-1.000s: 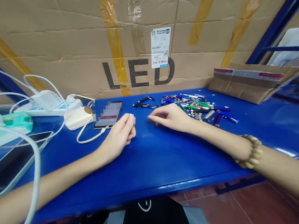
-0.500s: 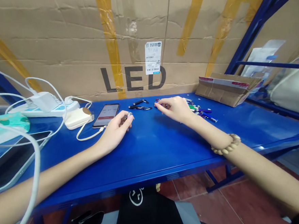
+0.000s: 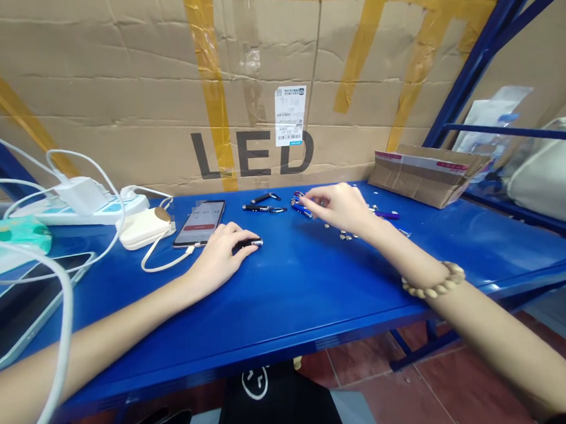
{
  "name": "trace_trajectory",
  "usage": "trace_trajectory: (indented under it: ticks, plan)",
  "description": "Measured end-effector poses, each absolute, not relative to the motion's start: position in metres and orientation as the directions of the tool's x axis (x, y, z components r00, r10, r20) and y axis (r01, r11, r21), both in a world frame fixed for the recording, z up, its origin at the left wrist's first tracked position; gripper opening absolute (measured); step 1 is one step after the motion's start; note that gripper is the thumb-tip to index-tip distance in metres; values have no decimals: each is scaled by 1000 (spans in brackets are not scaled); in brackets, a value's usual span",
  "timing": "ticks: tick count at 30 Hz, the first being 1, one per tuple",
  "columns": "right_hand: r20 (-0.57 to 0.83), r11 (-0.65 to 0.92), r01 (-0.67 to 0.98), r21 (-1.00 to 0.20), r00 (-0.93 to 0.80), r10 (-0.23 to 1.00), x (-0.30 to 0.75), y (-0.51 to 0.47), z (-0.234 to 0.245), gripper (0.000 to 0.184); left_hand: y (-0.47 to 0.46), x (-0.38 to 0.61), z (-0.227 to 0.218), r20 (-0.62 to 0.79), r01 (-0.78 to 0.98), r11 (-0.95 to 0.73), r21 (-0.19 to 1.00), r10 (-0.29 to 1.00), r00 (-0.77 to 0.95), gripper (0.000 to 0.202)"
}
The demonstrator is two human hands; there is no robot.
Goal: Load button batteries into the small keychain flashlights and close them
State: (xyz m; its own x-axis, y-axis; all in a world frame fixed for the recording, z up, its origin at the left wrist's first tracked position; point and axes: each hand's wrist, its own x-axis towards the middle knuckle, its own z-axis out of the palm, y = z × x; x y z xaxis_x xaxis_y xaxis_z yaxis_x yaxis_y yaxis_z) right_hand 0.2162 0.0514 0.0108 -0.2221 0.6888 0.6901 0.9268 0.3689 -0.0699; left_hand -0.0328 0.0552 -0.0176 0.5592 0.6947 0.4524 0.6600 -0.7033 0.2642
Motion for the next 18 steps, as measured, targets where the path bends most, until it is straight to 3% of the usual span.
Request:
trace_trajectory:
  ticks: [4,13,16,18]
  plan:
    - [744,286,952,-111,-111,659,237,54,17,32,61,-34,-21,439,688,-693,215,698,566,29]
    - [713,219,967,-131,-62,699,269,-21,15,28,69,-38,-26,504,753,-654,79,678,535,35]
    - [773,266,949,-170,-40,634,278,-70,24,26,57,-36,-20,532,752,-658,35,649,544,38]
    - [835,285,947,-149,-34,549,294,-110,22,24,33,-36,-14,557,685,-728,-28,558,615,37]
